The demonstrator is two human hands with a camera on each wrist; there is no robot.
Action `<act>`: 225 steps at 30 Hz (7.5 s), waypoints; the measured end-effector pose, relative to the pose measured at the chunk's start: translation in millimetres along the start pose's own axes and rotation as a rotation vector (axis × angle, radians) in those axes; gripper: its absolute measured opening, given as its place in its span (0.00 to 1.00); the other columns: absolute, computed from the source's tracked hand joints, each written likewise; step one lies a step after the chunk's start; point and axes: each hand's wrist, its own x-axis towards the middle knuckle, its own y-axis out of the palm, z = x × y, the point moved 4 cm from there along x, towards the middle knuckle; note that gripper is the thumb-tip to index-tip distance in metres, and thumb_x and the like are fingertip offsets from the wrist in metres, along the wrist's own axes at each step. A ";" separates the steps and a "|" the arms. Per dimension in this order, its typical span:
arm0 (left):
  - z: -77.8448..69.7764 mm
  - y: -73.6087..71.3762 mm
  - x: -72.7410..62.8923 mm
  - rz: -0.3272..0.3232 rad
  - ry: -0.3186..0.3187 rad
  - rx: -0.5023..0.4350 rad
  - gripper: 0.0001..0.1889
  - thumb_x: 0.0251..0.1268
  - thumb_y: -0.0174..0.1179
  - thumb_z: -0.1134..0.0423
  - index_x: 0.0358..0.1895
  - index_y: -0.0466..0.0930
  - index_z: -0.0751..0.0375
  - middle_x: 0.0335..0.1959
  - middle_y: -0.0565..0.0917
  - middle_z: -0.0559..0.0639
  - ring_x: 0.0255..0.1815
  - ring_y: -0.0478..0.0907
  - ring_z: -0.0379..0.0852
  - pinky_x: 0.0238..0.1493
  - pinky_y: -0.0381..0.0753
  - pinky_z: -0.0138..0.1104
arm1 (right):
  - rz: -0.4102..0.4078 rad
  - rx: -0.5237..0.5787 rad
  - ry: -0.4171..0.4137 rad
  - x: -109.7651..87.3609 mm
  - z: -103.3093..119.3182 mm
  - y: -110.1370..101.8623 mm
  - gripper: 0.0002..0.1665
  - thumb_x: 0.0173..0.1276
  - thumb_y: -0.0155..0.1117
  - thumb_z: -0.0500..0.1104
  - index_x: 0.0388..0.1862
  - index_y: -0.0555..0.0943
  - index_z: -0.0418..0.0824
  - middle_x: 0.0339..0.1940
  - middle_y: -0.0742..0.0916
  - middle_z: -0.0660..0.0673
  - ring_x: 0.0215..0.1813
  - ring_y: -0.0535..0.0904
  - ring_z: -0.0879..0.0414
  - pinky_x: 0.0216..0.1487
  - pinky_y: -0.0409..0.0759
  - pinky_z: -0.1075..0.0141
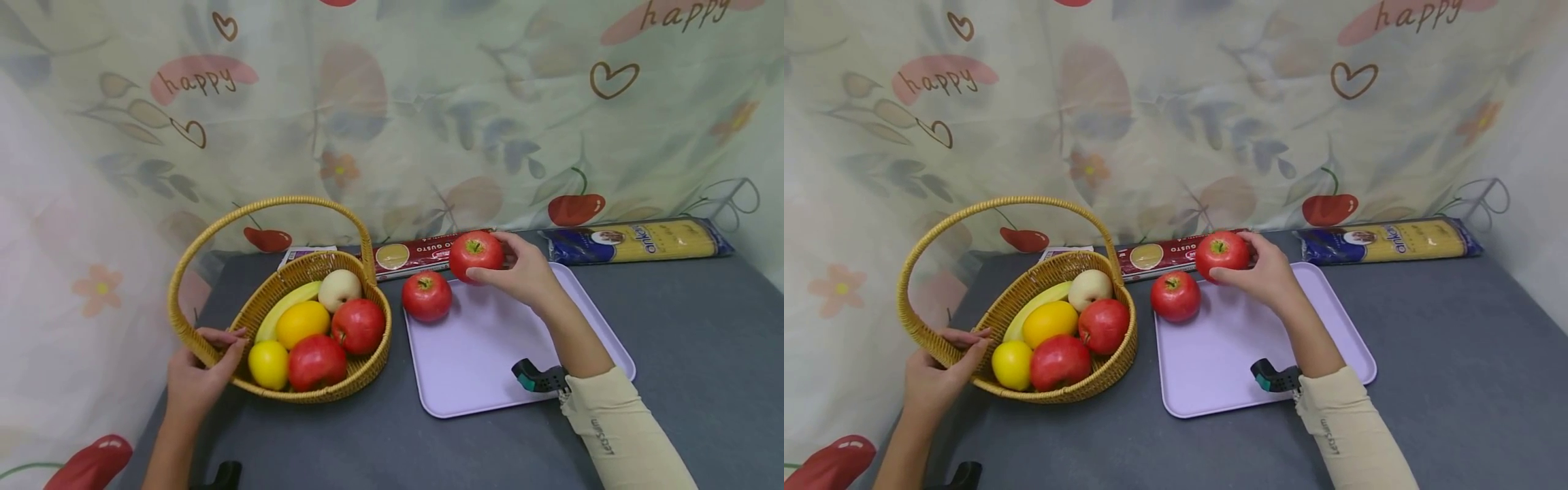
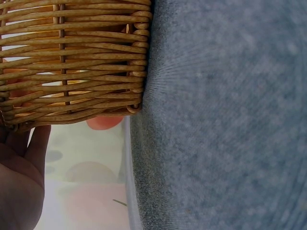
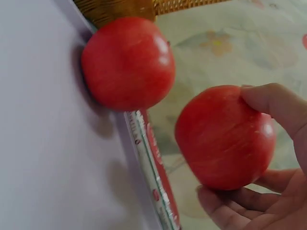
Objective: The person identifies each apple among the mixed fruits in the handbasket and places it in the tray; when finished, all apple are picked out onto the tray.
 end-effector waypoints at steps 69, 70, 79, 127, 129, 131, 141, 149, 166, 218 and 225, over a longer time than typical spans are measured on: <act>0.2 2.5 -0.1 -0.007 -0.007 -0.015 0.07 0.54 0.67 0.85 0.35 0.79 0.78 0.35 0.87 0.53 0.39 0.87 0.39 0.40 0.84 0.26 | 0.283 -0.976 -0.519 -49.1 114.8 185.5 0.45 0.53 0.82 0.56 0.65 0.75 0.38 0.57 0.80 0.44 0.57 0.77 0.51 0.43 0.87 0.58; 0.1 2.5 0.0 -0.008 -0.007 -0.010 0.08 0.54 0.67 0.84 0.35 0.79 0.78 0.35 0.87 0.53 0.39 0.87 0.38 0.40 0.84 0.26 | 0.264 -0.982 -0.520 -48.1 113.9 187.8 0.45 0.52 0.82 0.56 0.64 0.75 0.37 0.57 0.80 0.43 0.57 0.77 0.51 0.43 0.87 0.58; 0.6 3.7 0.1 -0.004 0.004 -0.001 0.08 0.54 0.67 0.85 0.35 0.79 0.78 0.35 0.87 0.57 0.40 0.87 0.38 0.40 0.84 0.26 | 0.210 -0.968 -0.496 -43.6 108.2 194.2 0.44 0.54 0.81 0.55 0.64 0.74 0.37 0.56 0.80 0.40 0.55 0.78 0.49 0.43 0.87 0.56; 1.1 0.4 -0.2 -0.020 -0.027 0.019 0.08 0.55 0.68 0.83 0.36 0.79 0.78 0.35 0.88 0.53 0.38 0.87 0.38 0.39 0.83 0.25 | 0.142 -0.301 -0.514 -59.6 92.3 139.4 0.47 0.51 0.82 0.56 0.69 0.74 0.44 0.63 0.81 0.49 0.60 0.77 0.56 0.57 0.81 0.60; 0.6 0.5 0.0 -0.020 -0.029 0.022 0.08 0.55 0.68 0.83 0.36 0.79 0.77 0.35 0.88 0.53 0.38 0.87 0.38 0.39 0.83 0.25 | 0.136 -0.279 -0.495 -61.1 91.2 135.4 0.47 0.51 0.82 0.56 0.69 0.74 0.45 0.64 0.81 0.50 0.62 0.77 0.56 0.56 0.82 0.60; 0.9 0.6 0.1 -0.022 -0.027 0.023 0.08 0.55 0.68 0.83 0.36 0.79 0.77 0.35 0.88 0.53 0.38 0.87 0.38 0.39 0.83 0.25 | 0.133 -0.258 -0.478 -63.0 90.7 131.4 0.48 0.51 0.82 0.56 0.70 0.74 0.46 0.65 0.81 0.50 0.62 0.77 0.56 0.55 0.82 0.60; 1.3 0.9 -1.2 -0.030 -0.038 0.035 0.08 0.55 0.68 0.82 0.36 0.80 0.76 0.37 0.88 0.58 0.38 0.87 0.38 0.39 0.84 0.25 | 0.152 -0.178 -0.442 -70.2 89.3 113.9 0.48 0.50 0.83 0.55 0.70 0.75 0.45 0.63 0.81 0.51 0.60 0.78 0.57 0.54 0.83 0.58; 0.8 1.2 -1.0 -0.023 -0.028 0.031 0.08 0.55 0.68 0.83 0.36 0.79 0.77 0.37 0.87 0.60 0.39 0.87 0.38 0.39 0.84 0.26 | 0.239 -0.103 -0.341 -75.8 83.5 102.5 0.47 0.50 0.83 0.53 0.68 0.75 0.46 0.61 0.82 0.51 0.58 0.79 0.57 0.58 0.81 0.56; 1.3 1.7 -1.7 -0.063 -0.077 0.001 0.08 0.55 0.68 0.82 0.36 0.80 0.77 0.36 0.87 0.60 0.38 0.87 0.39 0.38 0.84 0.26 | 0.326 0.036 -0.331 -84.7 69.6 91.9 0.49 0.51 0.84 0.46 0.71 0.71 0.46 0.64 0.76 0.49 0.59 0.77 0.56 0.57 0.81 0.61; 4.8 2.0 -1.7 -0.052 -0.048 0.021 0.08 0.55 0.69 0.82 0.36 0.80 0.75 0.36 0.87 0.62 0.38 0.87 0.39 0.38 0.84 0.26 | -0.131 -0.119 -0.090 -38.3 28.3 -52.8 0.51 0.58 0.79 0.47 0.76 0.63 0.38 0.69 0.70 0.33 0.66 0.69 0.32 0.53 0.80 0.38; 4.4 1.7 -1.3 -0.048 -0.031 0.002 0.08 0.54 0.68 0.83 0.36 0.80 0.77 0.36 0.87 0.62 0.38 0.87 0.39 0.39 0.84 0.26 | -0.086 -0.192 0.012 -30.6 11.0 -58.3 0.54 0.58 0.79 0.50 0.77 0.60 0.38 0.69 0.69 0.29 0.65 0.68 0.30 0.53 0.80 0.37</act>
